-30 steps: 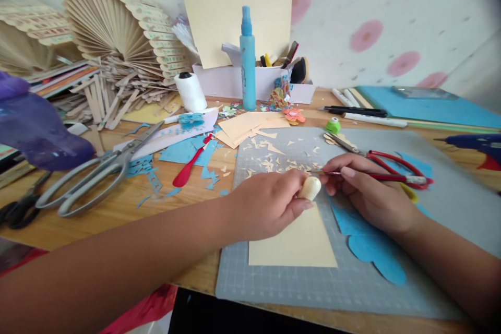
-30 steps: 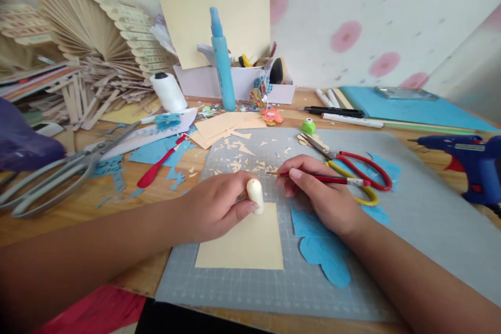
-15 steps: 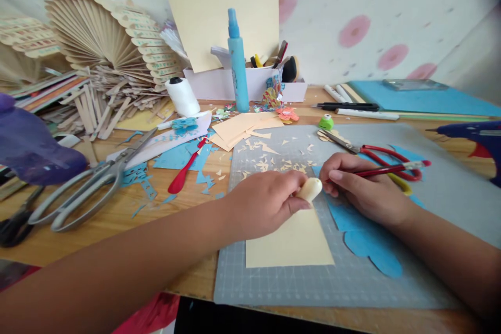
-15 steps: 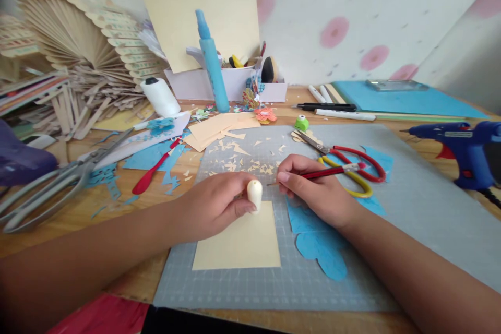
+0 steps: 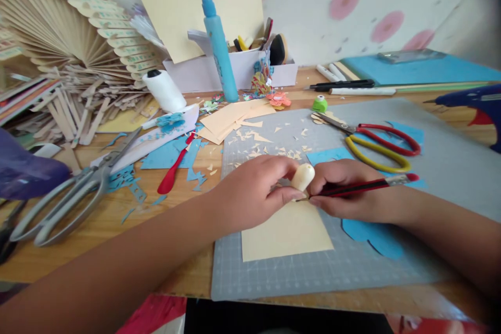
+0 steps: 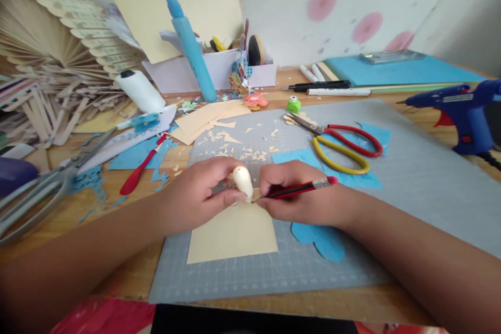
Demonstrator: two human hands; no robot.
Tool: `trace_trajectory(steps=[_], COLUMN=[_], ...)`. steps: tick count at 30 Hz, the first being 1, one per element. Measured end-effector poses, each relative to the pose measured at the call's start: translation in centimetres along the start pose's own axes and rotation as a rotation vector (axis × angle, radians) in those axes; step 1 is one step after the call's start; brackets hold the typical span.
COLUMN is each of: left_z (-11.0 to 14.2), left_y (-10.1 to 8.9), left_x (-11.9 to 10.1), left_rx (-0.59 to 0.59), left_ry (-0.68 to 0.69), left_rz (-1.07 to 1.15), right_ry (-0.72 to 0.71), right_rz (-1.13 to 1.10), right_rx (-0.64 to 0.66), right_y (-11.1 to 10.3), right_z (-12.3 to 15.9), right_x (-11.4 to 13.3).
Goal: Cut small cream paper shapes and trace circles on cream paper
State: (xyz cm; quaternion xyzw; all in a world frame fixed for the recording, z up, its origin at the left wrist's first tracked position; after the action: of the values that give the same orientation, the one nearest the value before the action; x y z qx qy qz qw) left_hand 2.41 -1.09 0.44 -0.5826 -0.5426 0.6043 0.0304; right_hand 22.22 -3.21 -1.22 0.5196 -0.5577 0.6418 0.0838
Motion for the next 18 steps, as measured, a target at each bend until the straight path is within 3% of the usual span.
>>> trace_trajectory(steps=[5,13,18], left_z=[-0.3,-0.4,-0.2], left_y=[-0.2,-0.5,-0.6], left_x=[0.0,0.2,0.4], left_rx=[0.039,0.066,-0.001], left_ry=[-0.005,0.02,0.224], left_rz=[-0.024,-0.059,-0.197], right_ry=[-0.075,0.03,0.052], right_rz=[-0.047,-0.005,-0.019], right_rx=[0.016,-0.007,0.01], right_y=[-0.2,-0.4,-0.6], right_z=[0.0,-0.5,-1.0], right_x=[-0.4,-0.2,-0.4])
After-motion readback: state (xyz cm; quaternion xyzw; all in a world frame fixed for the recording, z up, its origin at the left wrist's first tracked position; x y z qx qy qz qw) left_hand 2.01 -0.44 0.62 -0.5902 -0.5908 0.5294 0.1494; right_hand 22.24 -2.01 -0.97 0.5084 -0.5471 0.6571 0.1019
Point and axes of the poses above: each hand's wrist, its own z-axis away from the middle knuckle, its own y-axis out of the palm, x = y × z, the point moved 1 cm from there along -z, towards the middle knuckle, and after that the axes turned 9 degrees about z, right-handed, at the moved point
